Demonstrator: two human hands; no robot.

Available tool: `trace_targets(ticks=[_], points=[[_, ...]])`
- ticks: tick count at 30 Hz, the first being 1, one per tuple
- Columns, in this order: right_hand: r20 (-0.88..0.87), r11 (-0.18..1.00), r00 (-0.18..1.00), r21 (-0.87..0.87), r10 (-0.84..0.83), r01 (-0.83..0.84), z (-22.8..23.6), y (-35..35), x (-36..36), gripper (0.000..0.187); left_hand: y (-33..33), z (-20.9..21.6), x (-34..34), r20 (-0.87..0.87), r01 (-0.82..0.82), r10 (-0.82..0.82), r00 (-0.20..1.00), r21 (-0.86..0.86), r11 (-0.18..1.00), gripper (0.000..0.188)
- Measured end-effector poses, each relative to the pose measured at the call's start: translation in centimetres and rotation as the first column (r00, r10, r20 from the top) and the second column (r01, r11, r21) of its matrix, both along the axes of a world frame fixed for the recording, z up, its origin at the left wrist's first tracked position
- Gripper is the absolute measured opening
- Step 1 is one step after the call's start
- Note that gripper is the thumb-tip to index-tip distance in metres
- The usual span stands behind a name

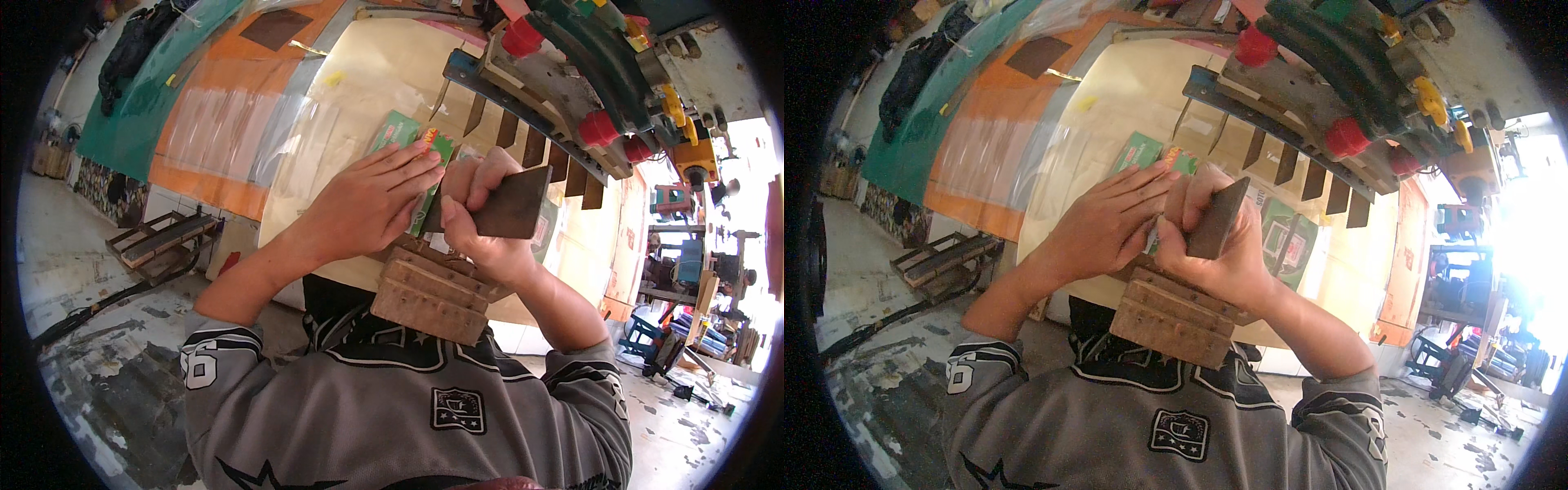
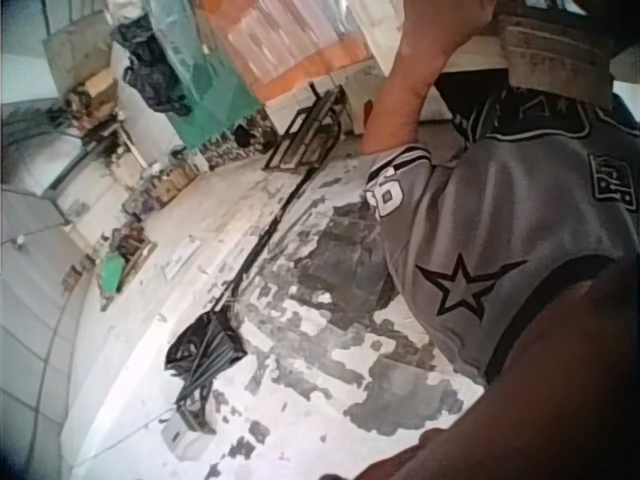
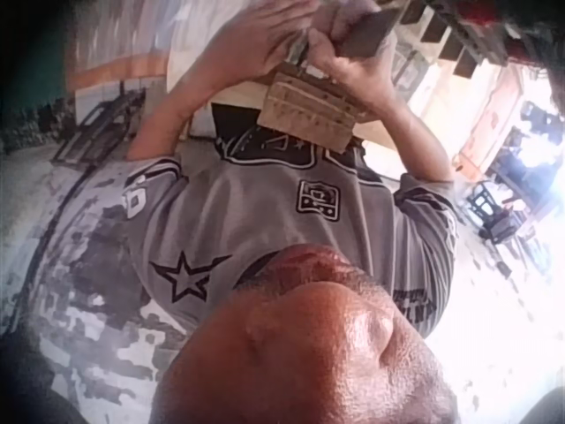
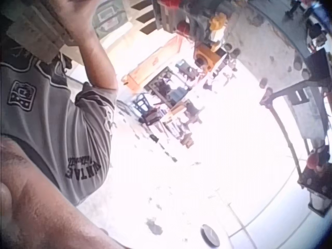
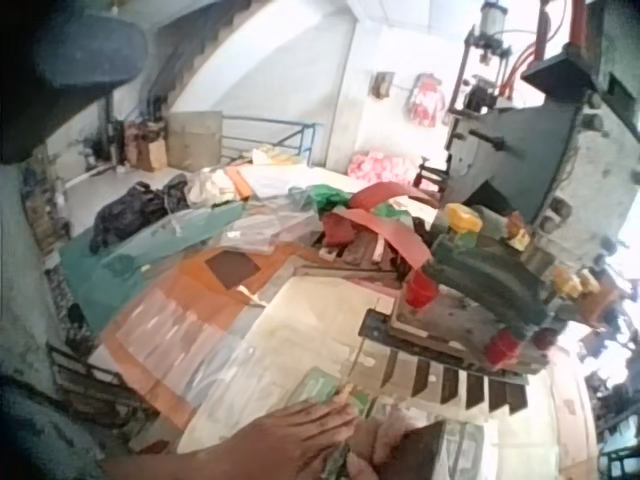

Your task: The person positions several green and white boxes on a light table, aligns a clear plastic film over them using a guide, and trims the edges of the plastic with a metal blade.

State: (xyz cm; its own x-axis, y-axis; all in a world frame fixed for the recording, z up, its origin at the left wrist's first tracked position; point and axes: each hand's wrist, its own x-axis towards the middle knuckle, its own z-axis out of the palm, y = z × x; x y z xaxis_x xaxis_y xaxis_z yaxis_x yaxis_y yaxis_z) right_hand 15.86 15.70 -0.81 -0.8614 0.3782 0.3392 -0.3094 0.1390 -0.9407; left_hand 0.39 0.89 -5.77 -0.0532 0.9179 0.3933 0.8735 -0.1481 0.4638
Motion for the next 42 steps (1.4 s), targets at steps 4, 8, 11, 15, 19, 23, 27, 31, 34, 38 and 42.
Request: trace_targets(ticks=[4, 8, 11, 15, 19, 23, 27, 31, 34, 38, 42], points=[[-0.024, 1.0, 0.999, 0.001, -0.026, 0.026, 0.7, 0.4, -0.5, 0.034, 0.0, -0.2, -0.1, 0.005, 0.002, -0.002, 1.0, 0.012, 1.0, 0.051], [-0.03, 0.998, 0.998, 0.013, -0.055, 0.055, 0.5, 1.5, -1.0, 0.033, 0.1, -0.3, 0.0, -0.03, -0.001, 0.001, 1.0, 0.015, 1.0, 0.048], [-0.026, 0.997, 0.998, 0.039, -0.065, 0.066, 0.4, 1.2, -1.1, 0.032, 0.2, -0.3, 0.1, -0.033, 0.004, -0.003, 0.999, 0.013, 1.0, 0.048], [-0.013, 0.998, 0.998, 0.011, -0.057, 0.057, 0.2, 1.4, -1.0, 0.032, 0.2, -0.2, 0.3, -0.034, -0.001, 0.002, 0.999, 0.01, 1.0, 0.048], [0.004, 0.999, 0.999, -0.005, -0.045, 0.045, 0.1, 1.5, -0.7, 0.032, 0.3, -0.2, 0.4, -0.069, -0.013, 0.015, 0.998, 0.023, 1.0, 0.049], [-0.031, 0.999, 0.999, -0.027, -0.035, 0.035, -0.1, 1.6, -0.6, 0.032, 0.4, 0.0, 0.4, -0.029, 0.007, -0.007, 1.0, 0.014, 1.0, 0.049], [0.0, 0.998, 1.0, -0.054, -0.01, 0.01, 0.6, 1.5, -1.1, 0.032, 0.2, 0.1, 0.2, -0.045, -0.009, 0.011, 0.999, 0.028, 1.0, 0.049], [-0.015, 0.999, 1.0, -0.022, -0.023, 0.023, 1.6, 1.8, -1.3, 0.033, 0.1, 0.1, 0.2, -0.05, -0.022, 0.024, 0.998, 0.043, 0.999, 0.048], [-0.081, 0.999, 0.996, -0.016, -0.036, 0.035, 2.8, 2.1, -1.2, 0.032, 0.2, 0.0, 0.3, -0.036, -0.013, 0.014, 0.999, 0.009, 1.0, 0.052], [-0.169, 0.999, 0.986, 0.046, -0.01, 0.018, 4.0, 3.5, 0.2, 0.033, 0.2, -0.2, 0.3, -0.003, -0.015, 0.015, 1.0, 0.008, 1.0, 0.055], [-0.216, 0.999, 0.976, 0.047, 0.027, -0.017, 5.3, 4.0, 1.7, 0.035, 0.2, -0.1, 0.4, 0.011, -0.014, 0.014, 1.0, 0.002, 1.0, 0.054]])
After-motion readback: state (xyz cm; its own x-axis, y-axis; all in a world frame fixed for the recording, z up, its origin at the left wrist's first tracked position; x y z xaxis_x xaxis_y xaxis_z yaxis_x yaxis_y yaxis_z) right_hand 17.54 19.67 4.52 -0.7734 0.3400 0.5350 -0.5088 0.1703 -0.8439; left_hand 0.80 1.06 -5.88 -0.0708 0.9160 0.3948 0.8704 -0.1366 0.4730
